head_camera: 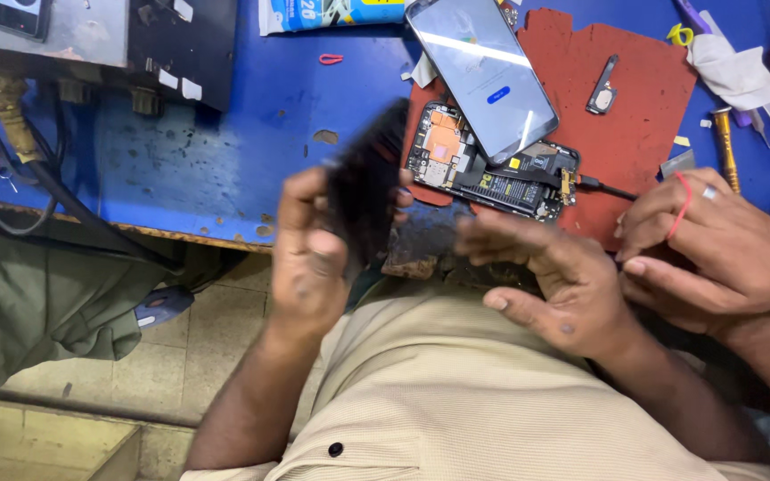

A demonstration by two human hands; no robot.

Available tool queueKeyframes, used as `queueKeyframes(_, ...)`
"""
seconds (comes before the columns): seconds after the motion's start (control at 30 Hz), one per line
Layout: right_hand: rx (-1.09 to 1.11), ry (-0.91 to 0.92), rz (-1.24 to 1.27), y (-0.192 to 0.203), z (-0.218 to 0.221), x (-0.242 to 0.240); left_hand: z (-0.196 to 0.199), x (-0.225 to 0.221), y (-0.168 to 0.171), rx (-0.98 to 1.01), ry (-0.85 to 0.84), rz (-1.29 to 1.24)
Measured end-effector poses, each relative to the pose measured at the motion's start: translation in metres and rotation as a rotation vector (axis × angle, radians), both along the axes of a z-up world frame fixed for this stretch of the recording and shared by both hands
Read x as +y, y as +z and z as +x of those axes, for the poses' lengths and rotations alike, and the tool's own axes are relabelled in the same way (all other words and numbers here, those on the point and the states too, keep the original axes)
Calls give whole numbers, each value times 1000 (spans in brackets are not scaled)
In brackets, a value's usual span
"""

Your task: The person disassembles a smartphone, removes the battery, and reassembles the device. They handle the phone casing, battery, and internal components, then test the device by powering it on.

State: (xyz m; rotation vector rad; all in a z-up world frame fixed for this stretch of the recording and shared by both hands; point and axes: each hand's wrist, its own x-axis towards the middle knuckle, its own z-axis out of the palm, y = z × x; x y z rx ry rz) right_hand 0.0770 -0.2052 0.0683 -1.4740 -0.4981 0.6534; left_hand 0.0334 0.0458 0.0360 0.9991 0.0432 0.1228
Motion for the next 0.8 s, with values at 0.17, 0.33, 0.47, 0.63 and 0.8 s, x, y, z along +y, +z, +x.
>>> queueKeyframes(0.17, -398, 63, -252, -2, -1, 1, 1, 13, 0, -30, 20, -144)
queueKeyframes(0.33, -380, 60, -257, -2, 0, 2, 6, 12, -8, 27, -2, -326)
queueKeyframes(0.47, -370, 53, -244, -3, -1, 6, 10, 12, -18, 46, -42, -426)
queueKeyframes(0.63, -387, 52, -263, -4, 0, 8, 14, 12, -31, 93, -68, -479)
queueKeyframes(0.8, -378, 53, -315, -3, 1, 9, 18, 14, -36, 130, -54, -551)
